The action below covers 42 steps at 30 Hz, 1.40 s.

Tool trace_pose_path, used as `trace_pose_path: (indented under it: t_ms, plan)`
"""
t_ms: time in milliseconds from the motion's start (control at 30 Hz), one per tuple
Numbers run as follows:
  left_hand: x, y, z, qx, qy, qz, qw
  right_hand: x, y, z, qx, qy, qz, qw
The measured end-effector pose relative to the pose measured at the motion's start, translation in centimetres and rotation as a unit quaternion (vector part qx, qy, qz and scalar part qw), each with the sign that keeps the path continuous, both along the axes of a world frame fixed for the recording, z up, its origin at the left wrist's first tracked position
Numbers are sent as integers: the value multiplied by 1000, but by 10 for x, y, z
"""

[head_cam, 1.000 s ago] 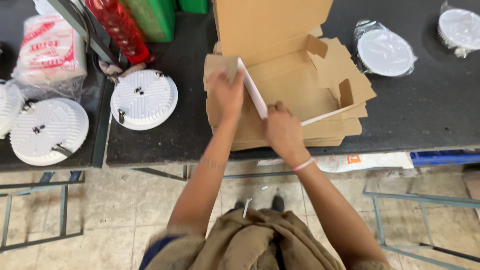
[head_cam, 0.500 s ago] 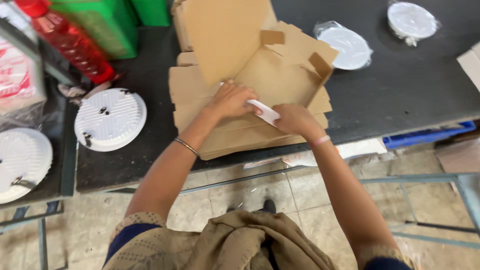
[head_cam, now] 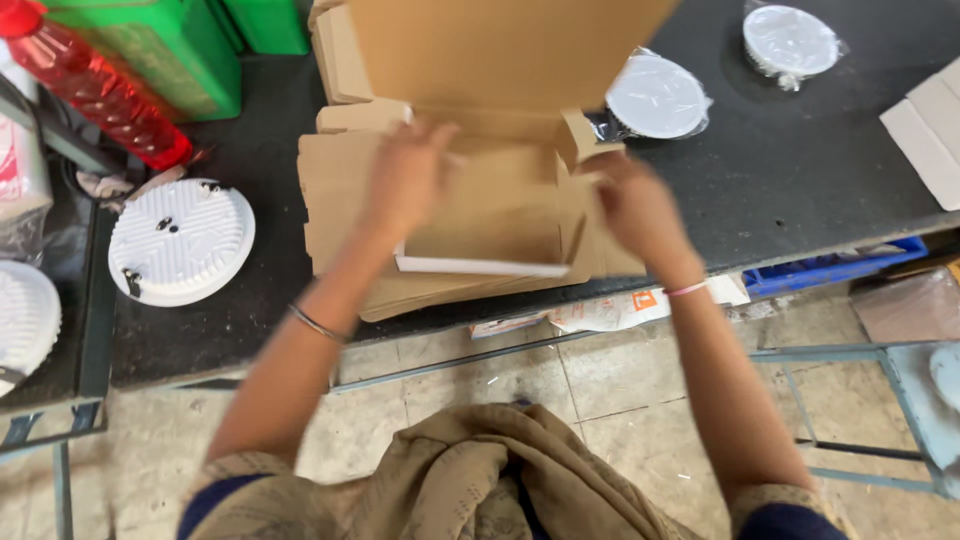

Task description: The person folds a white inner box and inserts it into a flat cardboard outer box, creasing the flaps to form a finished box. They place the assembled box onto a stack of completed boxes on the table and repeat the process.

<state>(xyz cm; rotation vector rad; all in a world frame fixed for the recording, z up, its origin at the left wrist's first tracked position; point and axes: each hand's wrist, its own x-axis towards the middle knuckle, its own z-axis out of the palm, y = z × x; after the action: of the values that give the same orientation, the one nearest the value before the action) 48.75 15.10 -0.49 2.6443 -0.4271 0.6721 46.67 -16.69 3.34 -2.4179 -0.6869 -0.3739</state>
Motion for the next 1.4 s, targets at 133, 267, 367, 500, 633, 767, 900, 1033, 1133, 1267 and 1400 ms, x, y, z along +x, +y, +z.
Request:
trace_pose_path:
  t_ms: [133,267,367,500,633,767,900,1033,1133,1267,1400]
  plan:
    - [-59,-110,4,-57,128,-60,988,35,-56,-36,-73,119,-178,974]
    - [-92,-161,0,-84,79,-85,990,36,-78,-62,136,285,-156,936]
    - [-99,-143,-13,-63,20,-52,996,7,-80,-58,226,348,-82,906]
    - [-93,-78,-18,-12,61,108,992,-37,-58,-38,119,223,16,967]
    - [-99,-50,-19,-2,-34,165,986,-29,-28,-12,-86,85,47,992]
    - [-114,-55,-23,-2,-6,180,984,-6,-5,-2,-190,-5,195,962]
    - [-129,-60,-20,-71,34,123,989,7,7,-4,-211,-18,236,948]
    - [-140,-63,-4,16,108,84,990,18,12,-10,-224,-2,235,946]
    - [-139,-62,6,63,148,99,982,26,14,-10,-230,-22,250,940]
    - [-135,-59,8,68,140,86,984,33,19,-3,-265,-30,263,927]
    - [-132,-55,6,46,113,66,990,35,31,-1,-333,-2,254,908]
